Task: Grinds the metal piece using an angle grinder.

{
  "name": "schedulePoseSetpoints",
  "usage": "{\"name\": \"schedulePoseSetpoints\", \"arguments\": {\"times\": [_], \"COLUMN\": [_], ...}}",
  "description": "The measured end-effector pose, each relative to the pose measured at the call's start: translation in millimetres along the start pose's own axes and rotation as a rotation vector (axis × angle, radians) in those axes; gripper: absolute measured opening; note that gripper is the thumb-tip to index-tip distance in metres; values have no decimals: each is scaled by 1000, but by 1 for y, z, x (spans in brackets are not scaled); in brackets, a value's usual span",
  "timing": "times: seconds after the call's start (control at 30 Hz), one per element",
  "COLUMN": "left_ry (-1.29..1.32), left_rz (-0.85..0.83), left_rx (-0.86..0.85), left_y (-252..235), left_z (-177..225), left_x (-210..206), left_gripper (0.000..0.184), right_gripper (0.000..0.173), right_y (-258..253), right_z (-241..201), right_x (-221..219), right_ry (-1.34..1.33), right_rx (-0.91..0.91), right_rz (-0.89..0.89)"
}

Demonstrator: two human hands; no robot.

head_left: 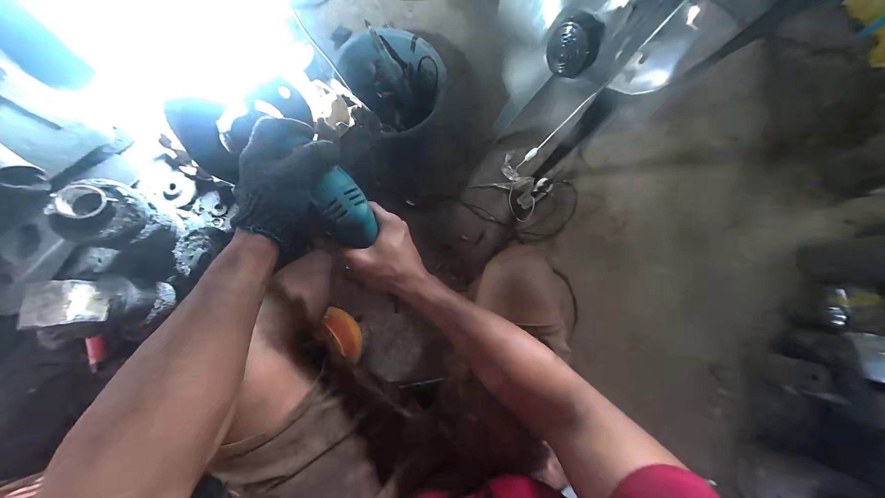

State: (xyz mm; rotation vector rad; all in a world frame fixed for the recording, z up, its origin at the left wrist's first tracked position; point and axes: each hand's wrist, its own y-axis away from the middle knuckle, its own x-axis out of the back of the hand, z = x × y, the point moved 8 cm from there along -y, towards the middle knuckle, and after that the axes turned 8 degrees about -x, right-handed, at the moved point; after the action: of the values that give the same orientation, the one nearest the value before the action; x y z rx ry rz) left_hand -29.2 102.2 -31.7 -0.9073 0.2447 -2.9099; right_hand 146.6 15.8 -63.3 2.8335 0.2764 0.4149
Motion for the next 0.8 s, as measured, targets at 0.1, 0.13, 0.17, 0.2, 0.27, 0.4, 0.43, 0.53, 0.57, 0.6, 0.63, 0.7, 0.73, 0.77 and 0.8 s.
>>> {"name": "schedulePoseSetpoints", "arguments": {"times": [0.1, 0.13, 0.17, 0.2, 0.27, 0.4, 0.43, 0.53, 0.57, 0.6, 0.63, 0.7, 0.73, 0.77, 0.8], "left_ry": [11, 9, 14, 14, 11, 4, 11, 40, 45, 42, 37, 26, 28, 38, 49], "left_rz": [31, 41, 45, 45, 50, 69, 70, 76, 76, 74, 69, 65, 62, 59, 56], "left_rx": [-4, -5, -9, -17, -33, 30, 47, 78, 85, 88, 88, 74, 66, 54, 47], "left_y": [1, 1, 2, 3, 5, 11, 13, 16, 16, 16, 15, 12, 11, 9, 8], "left_z": [5, 5, 6, 7, 8, 5, 4, 2, 1, 1, 1, 2, 3, 3, 3], "left_x": [4, 5, 7, 8, 12, 18, 18, 21, 21, 20, 20, 18, 17, 15, 13], "left_gripper": [43, 42, 41, 41, 42, 46, 46, 47, 47, 47, 46, 45, 45, 46, 47], "right_gripper": [56, 56, 56, 55, 55, 57, 57, 57, 57, 58, 58, 59, 58, 58, 57], "right_y": [0, -1, -2, -3, -3, -2, -2, -2, -2, -2, -2, -1, -2, -2, -2], "right_z": [-2, -1, -1, -1, -2, -4, -4, -3, -3, -3, -3, -3, -3, -2, -1], "right_x": [-1, -2, -3, -4, -7, -12, -13, -17, -17, -17, -17, -14, -13, -11, -10], "right_ry": [13, 14, 18, 23, 28, 45, 57, 73, 72, 69, 67, 67, 64, 61, 57], "right_rx": [-8, -2, 5, 11, 20, 18, 14, 16, 18, 17, 13, 3, -3, -8, -10], "right_rz": [-18, -21, -21, -21, -32, -53, -56, -57, -55, -54, -53, -50, -48, -43, -36]}}
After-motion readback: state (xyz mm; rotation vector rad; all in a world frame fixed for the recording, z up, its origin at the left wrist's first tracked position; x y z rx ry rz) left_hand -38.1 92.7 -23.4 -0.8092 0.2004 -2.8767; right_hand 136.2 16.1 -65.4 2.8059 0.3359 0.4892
